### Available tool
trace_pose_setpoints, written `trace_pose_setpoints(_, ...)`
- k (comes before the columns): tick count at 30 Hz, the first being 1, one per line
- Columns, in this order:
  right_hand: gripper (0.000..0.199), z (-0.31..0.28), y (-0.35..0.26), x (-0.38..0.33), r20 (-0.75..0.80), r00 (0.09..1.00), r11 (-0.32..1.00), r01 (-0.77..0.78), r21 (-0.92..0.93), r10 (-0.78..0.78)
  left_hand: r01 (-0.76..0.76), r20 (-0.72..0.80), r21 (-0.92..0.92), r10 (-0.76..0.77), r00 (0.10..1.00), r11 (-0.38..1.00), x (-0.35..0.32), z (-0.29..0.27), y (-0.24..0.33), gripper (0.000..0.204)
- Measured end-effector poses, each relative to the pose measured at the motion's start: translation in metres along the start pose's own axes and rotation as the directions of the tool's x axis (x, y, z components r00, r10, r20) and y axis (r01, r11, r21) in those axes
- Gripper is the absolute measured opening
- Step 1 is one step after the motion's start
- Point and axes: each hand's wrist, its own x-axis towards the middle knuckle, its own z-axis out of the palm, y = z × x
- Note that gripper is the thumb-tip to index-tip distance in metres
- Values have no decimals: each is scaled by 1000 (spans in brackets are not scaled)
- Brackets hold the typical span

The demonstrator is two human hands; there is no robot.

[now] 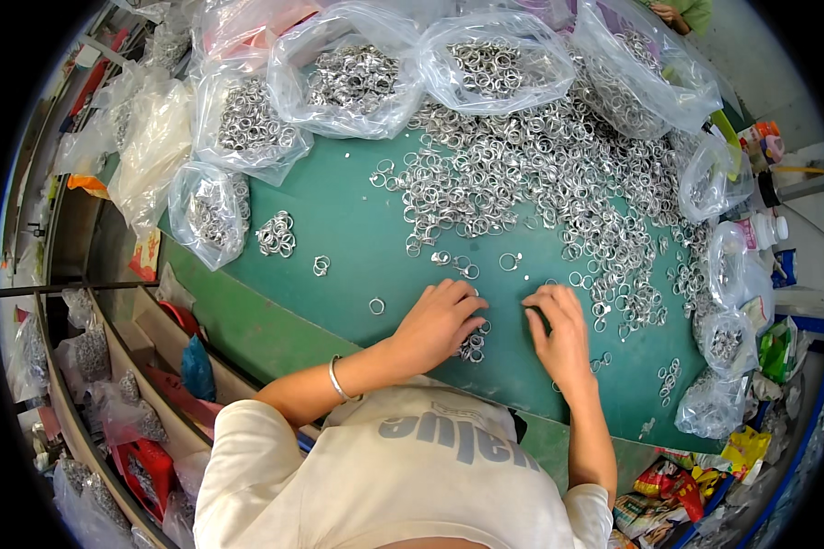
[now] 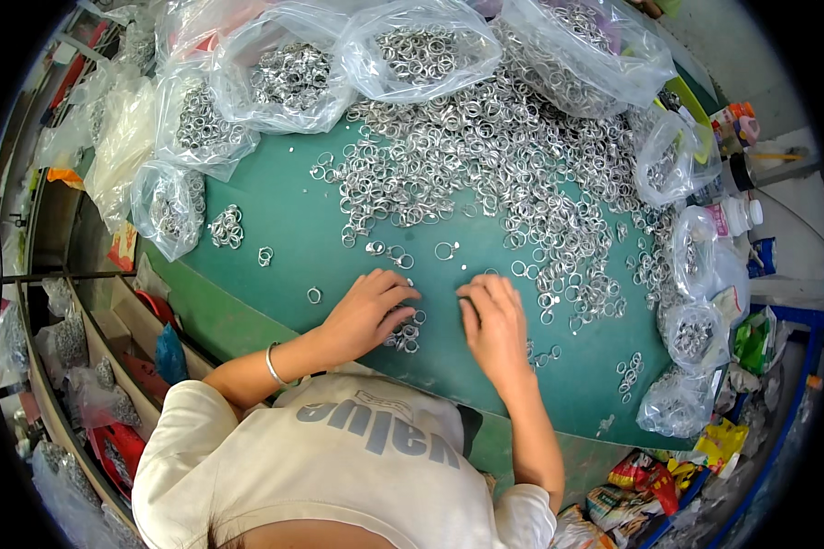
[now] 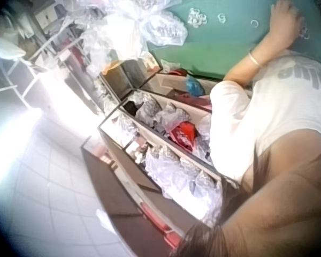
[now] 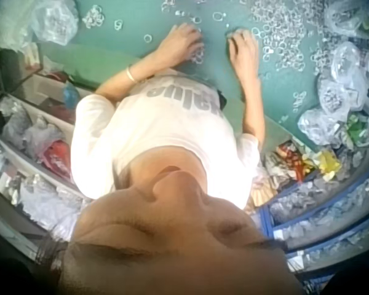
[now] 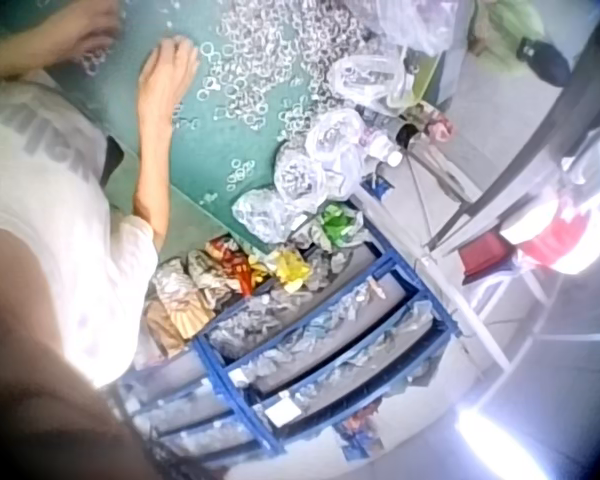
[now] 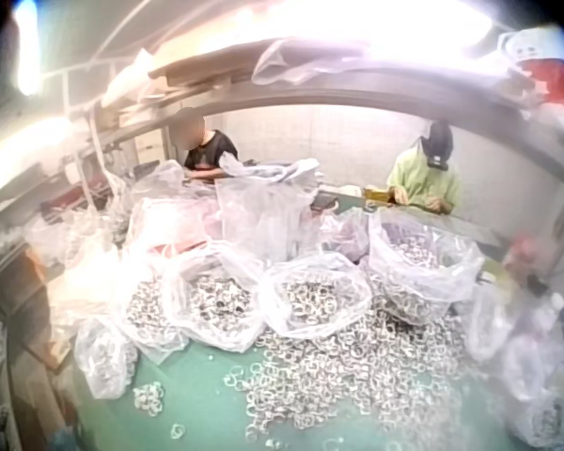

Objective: The person sorts small metal rings by hand from a large pile on a green table, picking them up individually and placing them into plastic bags or smaller groups.

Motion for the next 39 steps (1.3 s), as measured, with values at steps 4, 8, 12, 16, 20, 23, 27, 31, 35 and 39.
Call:
trace_pose_setpoints(4,25,14,-23,-9,120,993,941,-46,334,6,18,-110,-298,-53,992,954,-28,-11,0,16)
trace_pose_setpoints(8,39,31,-31,-22,174,982,929,7,371,-77,291,329,-542,-120,937,788,-85,-34,11,17)
trace_pose_setpoints(12,49,48,-45,-22,257,954,965,88,248,-154,714,658,-531,-308,687,456,-118,-10,-23,22)
trace_pose_setpoints(16,47,55,-48,-24,283,939,967,138,215,-197,690,742,-670,-265,616,-272,-113,18,-53,44)
trace_pose_setpoints(20,43,62,-58,-41,311,907,946,213,243,-284,566,724,-565,-32,689,-600,-98,37,-43,57)
trace_pose_setpoints(23,38,66,-67,-61,348,873,926,251,282,-343,505,761,-574,-193,619,-645,-109,58,-50,55)
trace_pose_setpoints(27,30,66,-79,-78,351,862,870,182,458,-366,549,834,-462,-131,536,-697,-105,61,-52,44)
trace_pose_setpoints(31,20,69,-78,-89,251,929,805,77,589,-272,624,844,-490,-151,515,-609,-114,75,-70,34)
trace_pose_setpoints(35,15,52,-75,-83,113,993,783,-41,620,-38,787,771,-587,-426,473,-188,-111,36,-42,33)
trace_pose_setpoints(39,14,30,-59,-74,34,973,776,-203,597,229,789,729,-613,-414,544,-42,-119,-6,-25,40)
